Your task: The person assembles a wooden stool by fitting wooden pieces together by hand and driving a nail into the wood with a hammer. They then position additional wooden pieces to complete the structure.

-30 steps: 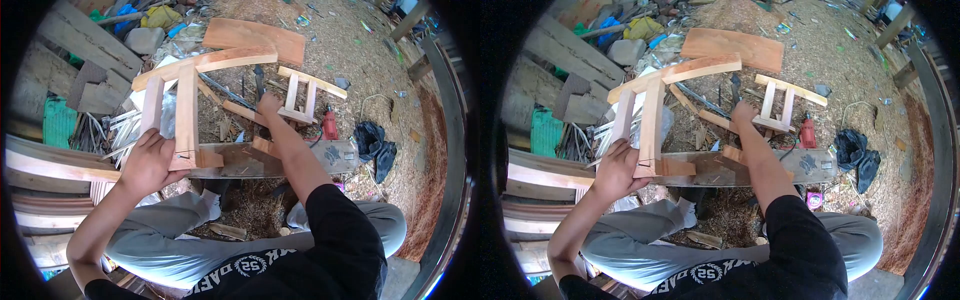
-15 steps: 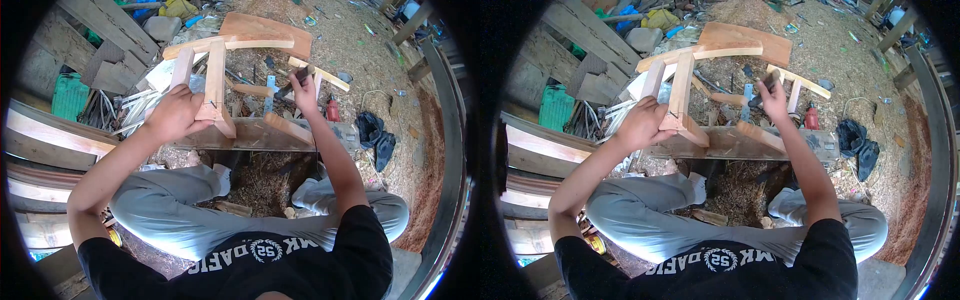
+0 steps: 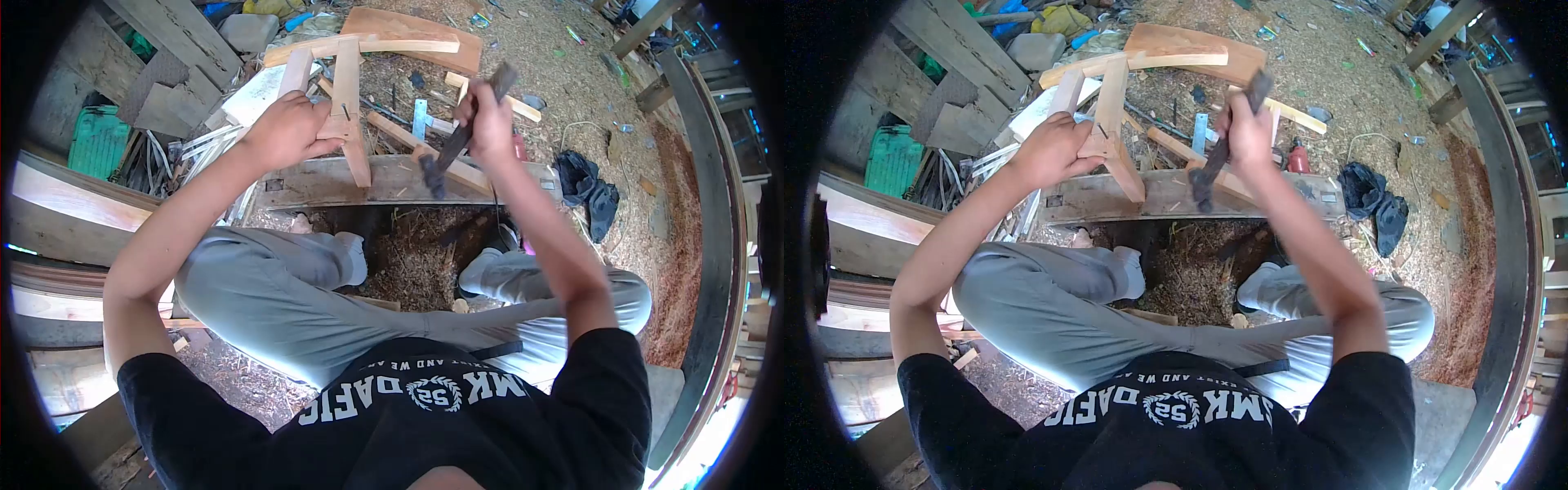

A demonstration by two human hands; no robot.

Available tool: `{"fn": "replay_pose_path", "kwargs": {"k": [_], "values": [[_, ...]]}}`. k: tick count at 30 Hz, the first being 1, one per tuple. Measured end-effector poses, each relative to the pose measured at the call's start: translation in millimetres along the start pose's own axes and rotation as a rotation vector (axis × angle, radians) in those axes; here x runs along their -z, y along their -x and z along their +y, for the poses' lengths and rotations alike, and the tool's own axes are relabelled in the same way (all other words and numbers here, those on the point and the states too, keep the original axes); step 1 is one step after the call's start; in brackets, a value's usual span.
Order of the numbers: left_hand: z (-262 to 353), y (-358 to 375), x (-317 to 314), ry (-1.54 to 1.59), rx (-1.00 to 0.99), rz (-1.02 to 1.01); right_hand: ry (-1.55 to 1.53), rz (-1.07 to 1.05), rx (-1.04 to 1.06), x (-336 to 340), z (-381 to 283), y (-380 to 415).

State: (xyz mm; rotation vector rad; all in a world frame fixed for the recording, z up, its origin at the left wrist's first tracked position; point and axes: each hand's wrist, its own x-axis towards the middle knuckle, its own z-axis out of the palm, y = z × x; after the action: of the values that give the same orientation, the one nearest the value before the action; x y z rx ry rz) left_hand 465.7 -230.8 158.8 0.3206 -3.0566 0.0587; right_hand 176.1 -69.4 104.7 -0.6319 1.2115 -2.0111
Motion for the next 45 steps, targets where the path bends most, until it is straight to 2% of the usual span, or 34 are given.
{"fn": "replay_pose_path", "kwargs": {"k": [5,6,8,9,11,12,15,16,17,19,21,23,24,26,27,29,31,37,38,40,45], "values": [[-2.2,-0.2,-2.8,-0.002,0.019,-0.017,-0.518,0.297,0.110,30.3,118.6,42.2],[-2.3,0.1,-2.8,0.000,0.026,-0.016,-0.515,0.292,0.105,32.3,134.4,50.5],[-0.7,2.2,-1.0,-0.028,0.005,-0.012,-0.543,0.548,-0.016,31.3,156.1,74.3],[-1.8,3.4,-0.7,-0.031,0.011,-0.017,-0.547,0.544,-0.023,33.8,156.7,87.8],[-1.8,6.1,-1.8,-0.020,-0.011,-0.006,-0.188,0.538,-0.272,49.7,153.5,114.2],[-1.0,7.9,-1.5,-0.018,-0.010,-0.012,-0.189,0.540,-0.278,53.7,151.4,122.1],[0.9,7.8,-1.7,-0.020,0.006,-0.002,-0.147,0.615,-0.887,68.2,142.8,137.3],[-0.2,6.6,-1.6,-0.026,-0.007,-0.003,-0.134,0.501,-1.040,69.9,146.0,137.8],[-0.9,6.4,-1.7,-0.031,-0.018,-0.007,-0.135,0.499,-1.045,70.1,149.4,137.7],[0.6,5.6,-0.8,-0.034,-0.025,0.023,0.384,-0.088,-0.692,23.7,116.6,140.2],[3.8,2.6,-1.8,-0.037,-0.046,0.055,0.636,-0.267,0.107,-5.4,125.4,120.5],[4.1,1.1,-4.0,-0.070,-0.034,0.064,0.628,-0.220,0.544,-39.8,119.4,92.0],[5.1,-0.7,-2.6,-0.076,-0.042,0.062,0.624,-0.210,0.547,-49.7,116.2,82.7],[7.0,0.6,-0.1,-0.046,-0.008,-0.037,0.121,-0.392,0.047,-65.3,108.5,68.8],[8.5,1.7,-0.5,-0.054,-0.006,-0.041,0.113,-0.394,0.049,-72.3,101.6,63.6],[11.5,1.3,0.7,-0.048,-0.044,-0.008,-0.190,-0.325,-0.510,-89.7,83.6,54.0],[18.2,1.1,5.5,-0.076,-0.045,-0.022,-0.185,-0.294,-0.515,-104.5,74.3,49.6],[24.3,-4.2,5.4,-0.106,-0.035,-0.017,-0.025,-0.195,-0.345,-110.4,79.8,38.0],[23.2,-4.7,4.3,-0.097,-0.037,-0.008,-0.028,-0.201,-0.346,-109.3,77.1,35.1],[23.1,-5.7,4.0,-0.107,-0.038,-0.004,-0.138,-0.297,-0.495,-106.4,69.1,32.2],[22.8,-8.6,2.9,-0.151,-0.006,-0.014,-0.098,-0.267,-0.426,-113.3,82.5,26.2]]}}
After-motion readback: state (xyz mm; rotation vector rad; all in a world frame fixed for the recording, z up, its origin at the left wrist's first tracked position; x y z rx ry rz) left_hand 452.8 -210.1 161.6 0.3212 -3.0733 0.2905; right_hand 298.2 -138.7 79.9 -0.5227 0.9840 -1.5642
